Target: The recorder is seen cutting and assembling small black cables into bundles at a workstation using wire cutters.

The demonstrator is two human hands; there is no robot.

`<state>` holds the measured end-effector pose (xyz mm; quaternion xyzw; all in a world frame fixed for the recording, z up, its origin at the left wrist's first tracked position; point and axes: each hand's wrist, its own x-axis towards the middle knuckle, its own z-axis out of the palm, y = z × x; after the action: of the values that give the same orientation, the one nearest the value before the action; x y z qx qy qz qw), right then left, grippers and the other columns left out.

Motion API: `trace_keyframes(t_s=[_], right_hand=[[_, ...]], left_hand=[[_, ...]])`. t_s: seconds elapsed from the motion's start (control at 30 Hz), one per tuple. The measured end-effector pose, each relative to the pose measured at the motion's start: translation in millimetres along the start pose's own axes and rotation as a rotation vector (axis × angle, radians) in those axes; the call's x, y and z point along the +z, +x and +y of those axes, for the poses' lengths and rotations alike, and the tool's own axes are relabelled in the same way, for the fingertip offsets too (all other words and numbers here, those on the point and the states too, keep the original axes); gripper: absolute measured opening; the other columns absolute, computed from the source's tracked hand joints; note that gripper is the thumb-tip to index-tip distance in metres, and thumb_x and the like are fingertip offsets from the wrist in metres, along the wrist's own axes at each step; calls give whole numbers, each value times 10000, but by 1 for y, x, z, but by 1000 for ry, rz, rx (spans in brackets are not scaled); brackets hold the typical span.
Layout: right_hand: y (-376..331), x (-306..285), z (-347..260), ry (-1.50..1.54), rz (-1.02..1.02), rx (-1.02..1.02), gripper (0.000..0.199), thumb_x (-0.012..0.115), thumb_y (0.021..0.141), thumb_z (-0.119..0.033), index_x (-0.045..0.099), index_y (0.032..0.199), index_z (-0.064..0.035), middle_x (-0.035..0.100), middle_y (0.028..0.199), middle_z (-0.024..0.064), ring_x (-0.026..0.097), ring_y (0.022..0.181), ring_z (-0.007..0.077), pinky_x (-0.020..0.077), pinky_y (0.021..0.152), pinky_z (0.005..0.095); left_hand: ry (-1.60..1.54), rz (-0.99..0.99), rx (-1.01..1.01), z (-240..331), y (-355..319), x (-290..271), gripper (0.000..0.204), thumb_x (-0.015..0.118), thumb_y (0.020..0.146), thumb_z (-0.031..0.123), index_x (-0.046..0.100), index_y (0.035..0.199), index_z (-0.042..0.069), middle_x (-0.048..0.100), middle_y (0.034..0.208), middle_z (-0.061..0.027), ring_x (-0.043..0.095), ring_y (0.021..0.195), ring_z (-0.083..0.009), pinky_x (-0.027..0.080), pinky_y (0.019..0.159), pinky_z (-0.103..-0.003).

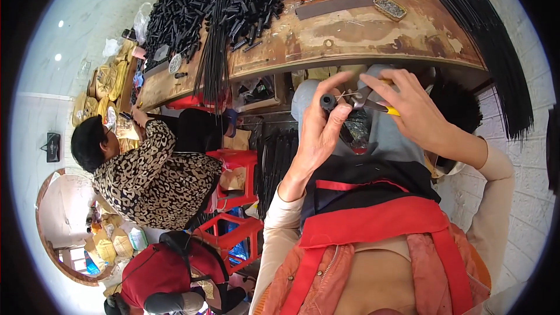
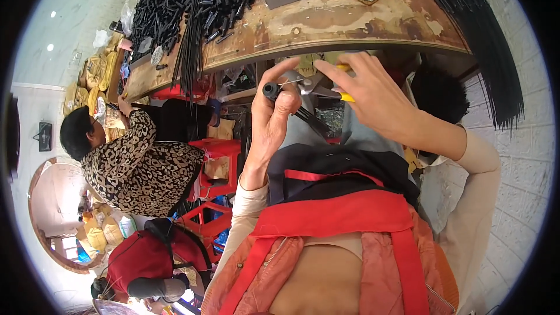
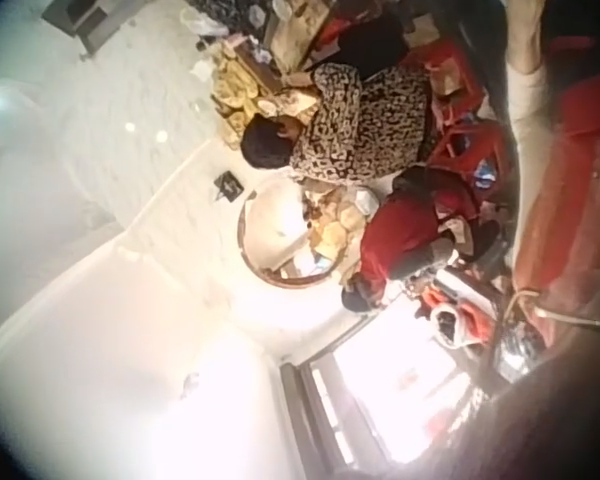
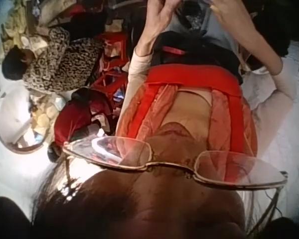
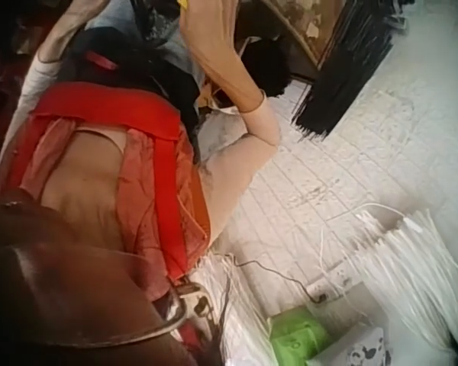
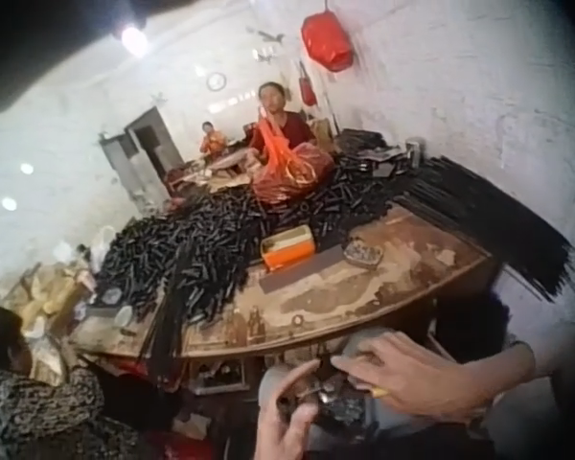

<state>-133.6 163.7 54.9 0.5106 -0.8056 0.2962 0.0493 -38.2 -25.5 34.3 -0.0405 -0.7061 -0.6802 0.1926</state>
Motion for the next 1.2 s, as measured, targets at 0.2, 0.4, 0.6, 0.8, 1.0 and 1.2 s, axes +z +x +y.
trace_keyframes(t_s=[0.2, 0.4, 0.6, 0.8, 1.0, 1.2], right_hand=[[12, -1, -11, -183, 128, -166, 586, 650, 786, 11, 500, 1344, -87, 496, 1131, 157, 502, 1056, 347, 431, 895, 429], [9, -12, 1, -277, 42, -286, 476, 683, 768, -40, 577, 1230, -88, 523, 885, 88, 533, 816, 271, 452, 719, 367], [28, -72, -32, 421, -717, 130, 472, 790, 756, -213, 543, 1107, -18, 573, 620, 97, 580, 517, 222, 434, 494, 357], [-15, -51, -12, 398, -484, 211, 452, 717, 813, -205, 488, 1132, 20, 577, 757, 128, 594, 655, 286, 472, 617, 355], [0, -82, -13, 534, -609, 377, 291, 615, 857, -44, 480, 1105, 27, 584, 727, 120, 613, 541, 235, 484, 527, 331], [-26, -62, 1, 732, -650, 423, 315, 651, 853, -162, 480, 1059, 4, 569, 605, 80, 558, 424, 165, 428, 415, 282]], left_hand=[[12, -122, -72, 12, -11, -15, 446, 581, 970, 287, 510, 1318, 16, 572, 1010, -40, 508, 810, -113, 442, 734, -256], [-52, -181, -117, 7, -13, -22, 466, 643, 928, 220, 513, 1327, 16, 584, 1055, -31, 494, 844, -92, 429, 775, -223], [-98, -284, -122, 12, -16, -27, 537, 735, 846, 328, 593, 1249, 2, 637, 1040, -30, 568, 898, -84, 465, 780, -232], [-84, -313, -117, 15, -4, -11, 487, 698, 882, 318, 599, 1217, -23, 645, 1198, -87, 594, 1031, -132, 463, 918, -290], [-36, -336, -130, 16, 5, -14, 535, 686, 884, 376, 596, 1245, -8, 649, 1126, -36, 509, 878, -70, 451, 772, -229], [-88, -346, -132, 9, 9, -2, 541, 680, 881, 404, 607, 1222, -9, 651, 1097, -32, 508, 829, -65, 439, 714, -205]])
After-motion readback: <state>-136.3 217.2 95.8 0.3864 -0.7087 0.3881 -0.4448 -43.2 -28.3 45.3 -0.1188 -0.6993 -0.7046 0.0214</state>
